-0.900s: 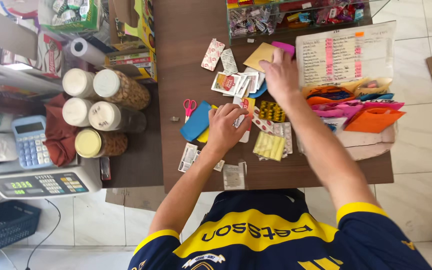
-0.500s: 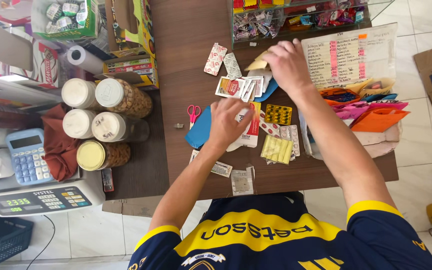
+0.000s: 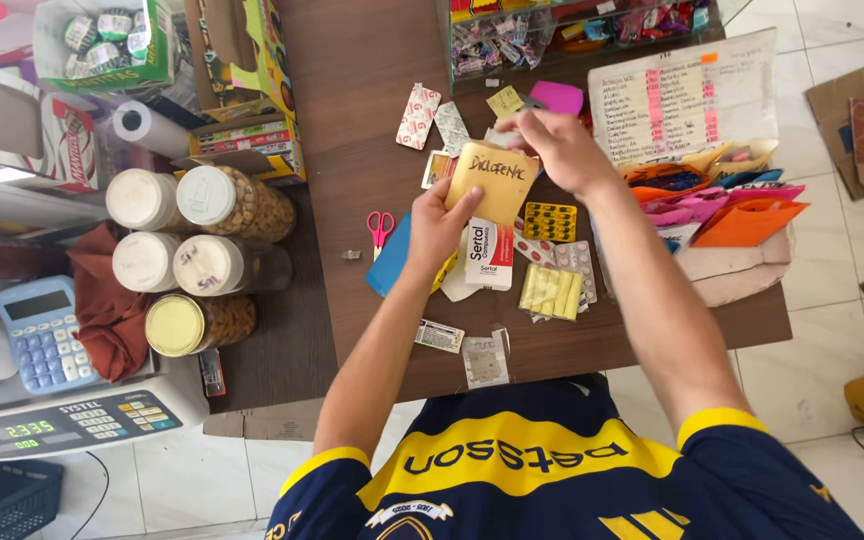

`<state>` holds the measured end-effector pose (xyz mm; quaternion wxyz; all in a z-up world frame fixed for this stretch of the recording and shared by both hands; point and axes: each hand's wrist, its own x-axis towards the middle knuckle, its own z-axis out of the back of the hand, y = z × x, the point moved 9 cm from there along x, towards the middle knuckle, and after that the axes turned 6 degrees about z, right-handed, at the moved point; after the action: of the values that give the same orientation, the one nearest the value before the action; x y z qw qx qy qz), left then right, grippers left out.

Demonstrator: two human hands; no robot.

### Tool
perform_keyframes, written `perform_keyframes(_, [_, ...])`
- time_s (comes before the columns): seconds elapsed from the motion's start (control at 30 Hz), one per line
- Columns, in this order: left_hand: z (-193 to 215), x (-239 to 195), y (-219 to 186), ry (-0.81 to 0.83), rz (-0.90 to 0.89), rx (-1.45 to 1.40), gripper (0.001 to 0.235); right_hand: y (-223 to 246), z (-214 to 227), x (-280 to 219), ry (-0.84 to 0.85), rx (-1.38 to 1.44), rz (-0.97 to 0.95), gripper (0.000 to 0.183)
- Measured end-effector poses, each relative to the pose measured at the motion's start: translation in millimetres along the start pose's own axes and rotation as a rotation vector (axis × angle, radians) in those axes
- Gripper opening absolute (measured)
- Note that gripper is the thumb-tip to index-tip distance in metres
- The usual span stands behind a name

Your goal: The person organizes various medication packets and blisters into different colored envelopes by hand.

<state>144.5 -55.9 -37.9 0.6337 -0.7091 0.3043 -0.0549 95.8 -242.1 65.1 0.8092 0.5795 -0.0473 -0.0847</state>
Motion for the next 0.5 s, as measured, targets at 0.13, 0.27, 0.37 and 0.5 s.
perform_keyframes(0.13, [-2, -5, 21, -0.022, 0.077, -0.149, 0.029, -51, -26, -23, -0.018, 0.075, -0.1, 0.077])
perform_keyframes(0.27, [-7, -12, 28, 0.012, 0.137, -0.219, 0.033, -76, -30, -38, -0.237, 0.175, -0.058, 0.045])
perform_keyframes(0.37, [-12, -15, 27, 0.023, 0.145, -0.208, 0.036, -86, -25, -38, -0.329, 0.262, -0.032, 0.038])
perform_keyframes(0.5, [-16, -18, 25, 0.023, 0.135, -0.23, 0.039, -74, -20, -41, -0.396, 0.385, -0.013, 0.031])
